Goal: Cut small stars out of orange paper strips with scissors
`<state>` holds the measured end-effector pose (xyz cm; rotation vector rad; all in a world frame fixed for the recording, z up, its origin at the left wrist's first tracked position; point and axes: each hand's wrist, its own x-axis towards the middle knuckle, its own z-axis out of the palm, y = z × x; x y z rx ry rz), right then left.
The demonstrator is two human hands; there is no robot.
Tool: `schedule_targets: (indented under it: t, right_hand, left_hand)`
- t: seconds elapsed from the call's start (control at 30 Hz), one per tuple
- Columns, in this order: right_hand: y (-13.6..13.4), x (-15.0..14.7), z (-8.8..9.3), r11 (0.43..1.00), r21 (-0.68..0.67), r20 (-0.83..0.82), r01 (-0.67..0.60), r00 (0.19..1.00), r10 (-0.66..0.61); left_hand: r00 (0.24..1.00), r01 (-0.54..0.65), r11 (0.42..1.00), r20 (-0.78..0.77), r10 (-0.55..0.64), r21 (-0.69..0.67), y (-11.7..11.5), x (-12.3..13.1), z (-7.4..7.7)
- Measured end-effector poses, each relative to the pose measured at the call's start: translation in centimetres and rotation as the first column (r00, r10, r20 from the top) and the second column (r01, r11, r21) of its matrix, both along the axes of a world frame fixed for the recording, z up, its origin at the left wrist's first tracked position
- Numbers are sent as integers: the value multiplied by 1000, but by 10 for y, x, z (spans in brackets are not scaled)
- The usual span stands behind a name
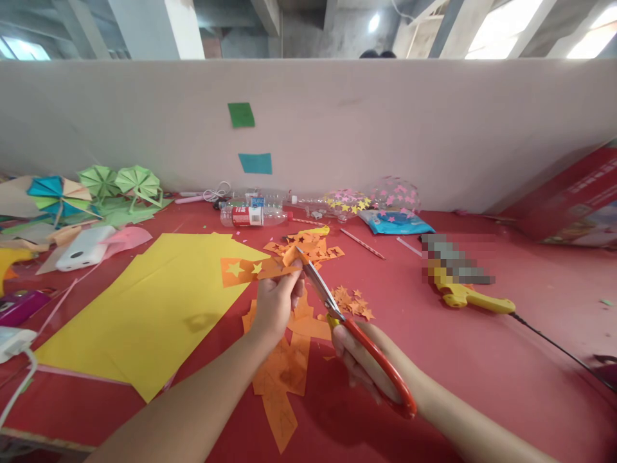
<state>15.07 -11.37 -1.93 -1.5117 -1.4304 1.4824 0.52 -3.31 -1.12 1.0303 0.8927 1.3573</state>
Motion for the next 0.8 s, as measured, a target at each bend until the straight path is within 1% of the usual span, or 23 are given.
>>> schedule_targets:
  t: [0.13, 0.27, 0.43, 0.57, 0.7, 0.8]
  right_hand:
    - [-1, 2, -5, 1000, -15, -27, 1, 1000, -2]
    - [0, 2, -7, 1000, -13, -29, 8, 1000, -8]
    - [1, 2, -2, 1000, -5, 8, -2, 1000, 2]
    - [2, 2, 2, 1000, -22, 60, 20, 998, -19]
    - [4, 2, 6, 999, -11, 64, 30, 997, -30]
    - [4, 3, 7, 999, -16, 74, 32, 997, -30]
  left_hand:
    - [1000, 8, 1000, -22, -8, -4, 0, -1, -1]
    - [1000, 16, 1000, -8, -16, -6, 1, 0, -1]
    - [1000, 12, 1000, 1, -12, 4, 3, -2, -3]
    - [1000, -7, 999, 23, 8, -37, 6, -6, -4]
    - [999, -6, 998, 43, 9, -58, 10, -8, -2]
    - [997, -50, 998, 52, 52, -39, 13, -9, -2]
